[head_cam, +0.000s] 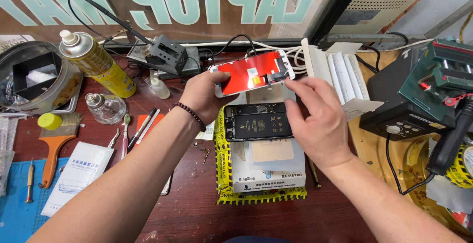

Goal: The person works on a disassembled smartphone at a cluttered workbench. They repeatedly attempt to connect a ribbon cable from the screen assembly to the motherboard, then use a toothbrush to clean the battery area before trying the connection again. The phone remains open throughout the clip.

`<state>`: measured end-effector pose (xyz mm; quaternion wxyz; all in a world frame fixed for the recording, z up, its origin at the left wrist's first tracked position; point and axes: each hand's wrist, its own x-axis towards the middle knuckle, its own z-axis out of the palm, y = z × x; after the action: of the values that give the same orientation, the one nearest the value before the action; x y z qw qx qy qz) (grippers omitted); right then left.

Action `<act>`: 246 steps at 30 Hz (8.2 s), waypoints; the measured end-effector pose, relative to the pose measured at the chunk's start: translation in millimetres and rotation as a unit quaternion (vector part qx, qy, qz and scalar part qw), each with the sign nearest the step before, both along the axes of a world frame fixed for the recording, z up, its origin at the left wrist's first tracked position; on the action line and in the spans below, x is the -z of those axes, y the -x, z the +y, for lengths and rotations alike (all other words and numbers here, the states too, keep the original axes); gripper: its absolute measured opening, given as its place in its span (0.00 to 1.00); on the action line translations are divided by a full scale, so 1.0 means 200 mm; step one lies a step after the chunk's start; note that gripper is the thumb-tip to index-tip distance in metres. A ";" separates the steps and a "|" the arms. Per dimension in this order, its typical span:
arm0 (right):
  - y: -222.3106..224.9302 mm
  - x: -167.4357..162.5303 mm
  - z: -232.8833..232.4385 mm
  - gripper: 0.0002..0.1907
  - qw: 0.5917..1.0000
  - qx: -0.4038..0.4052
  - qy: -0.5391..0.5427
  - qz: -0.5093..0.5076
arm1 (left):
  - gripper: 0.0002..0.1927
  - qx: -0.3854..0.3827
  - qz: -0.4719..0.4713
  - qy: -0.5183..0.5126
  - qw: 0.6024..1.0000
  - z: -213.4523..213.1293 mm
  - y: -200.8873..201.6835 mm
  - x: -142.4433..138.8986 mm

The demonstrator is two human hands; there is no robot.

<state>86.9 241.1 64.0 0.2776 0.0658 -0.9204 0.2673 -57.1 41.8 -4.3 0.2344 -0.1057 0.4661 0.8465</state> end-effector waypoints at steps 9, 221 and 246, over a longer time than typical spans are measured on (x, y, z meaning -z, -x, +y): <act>0.25 -0.16 0.06 0.13 0.988 -0.139 0.063 -0.002 | 0.09 0.049 -0.107 -0.009 0.993 -0.02 0.09 -0.27; 0.09 0.03 0.02 0.13 0.941 -0.056 -0.300 -0.143 | 0.07 0.062 0.118 0.054 0.990 0.07 -0.05 0.12; 0.09 0.07 0.06 0.12 0.972 -0.102 -0.189 -0.098 | 0.07 0.063 0.096 0.030 0.993 0.07 -0.04 0.14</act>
<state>69.0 253.5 49.2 0.1399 0.1838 -0.9655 0.1200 -48.3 55.8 -32.6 0.2384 -0.0014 0.5173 0.8220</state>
